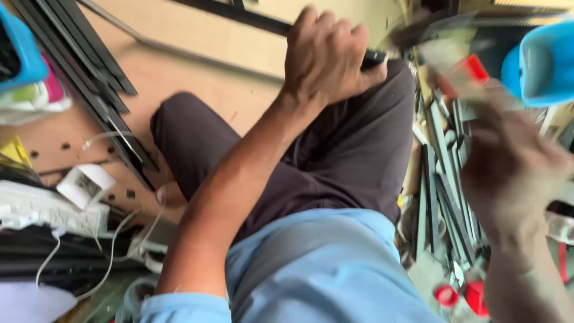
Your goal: The user is manufacturing a frame for a picture.
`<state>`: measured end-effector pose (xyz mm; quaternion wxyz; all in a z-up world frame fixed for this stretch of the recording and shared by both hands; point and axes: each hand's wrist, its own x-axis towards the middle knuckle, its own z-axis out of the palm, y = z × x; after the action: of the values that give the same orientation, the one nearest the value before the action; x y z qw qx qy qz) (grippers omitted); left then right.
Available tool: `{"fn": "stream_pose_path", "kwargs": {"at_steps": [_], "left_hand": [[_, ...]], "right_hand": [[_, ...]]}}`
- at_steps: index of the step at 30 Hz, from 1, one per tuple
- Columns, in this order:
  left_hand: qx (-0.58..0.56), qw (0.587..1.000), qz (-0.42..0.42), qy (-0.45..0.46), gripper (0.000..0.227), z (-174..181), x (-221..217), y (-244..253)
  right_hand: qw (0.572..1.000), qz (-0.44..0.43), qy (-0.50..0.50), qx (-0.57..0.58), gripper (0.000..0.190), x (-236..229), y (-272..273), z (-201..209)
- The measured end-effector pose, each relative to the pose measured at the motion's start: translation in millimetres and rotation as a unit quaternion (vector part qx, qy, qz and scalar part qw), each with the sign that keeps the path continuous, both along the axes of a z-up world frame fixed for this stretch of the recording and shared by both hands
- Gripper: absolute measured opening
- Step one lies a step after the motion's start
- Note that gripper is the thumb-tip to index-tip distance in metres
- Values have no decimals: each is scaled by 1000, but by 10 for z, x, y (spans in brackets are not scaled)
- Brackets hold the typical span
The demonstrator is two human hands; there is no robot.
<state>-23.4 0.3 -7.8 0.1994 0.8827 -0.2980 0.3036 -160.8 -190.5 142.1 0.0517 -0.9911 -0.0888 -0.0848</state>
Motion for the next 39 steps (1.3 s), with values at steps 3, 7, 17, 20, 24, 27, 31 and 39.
{"fn": "stream_pose_path", "kwargs": {"at_steps": [3,7,17,20,24,27,31,39], "left_hand": [[13,1000,-5,1,65,58,60,2],[28,1000,-6,1,66,74,-40,71],[42,982,-64,173,54,353,-1313,618],[42,970,-93,222,56,281,-1551,763],[37,965,-134,224,40,244,-1565,786],[27,964,-143,221,29,327,-1480,755],[12,967,-157,200,24,464,-1365,772],[94,979,-118,138,16,621,-792,684]], "right_hand": [[999,4,-50,4,31,-6,-96,-9],[990,-9,-93,103,29,-380,-677,-756],[941,-291,34,168,22,-1761,-984,-2560],[937,-318,82,117,28,-2141,-950,-2853],[951,-291,95,43,32,-2302,-1072,-3069],[950,-277,118,81,28,-2170,-1234,-3149],[937,-267,185,131,36,-1916,-1357,-3162],[866,-245,412,145,22,-2216,-1310,-3160]]}}
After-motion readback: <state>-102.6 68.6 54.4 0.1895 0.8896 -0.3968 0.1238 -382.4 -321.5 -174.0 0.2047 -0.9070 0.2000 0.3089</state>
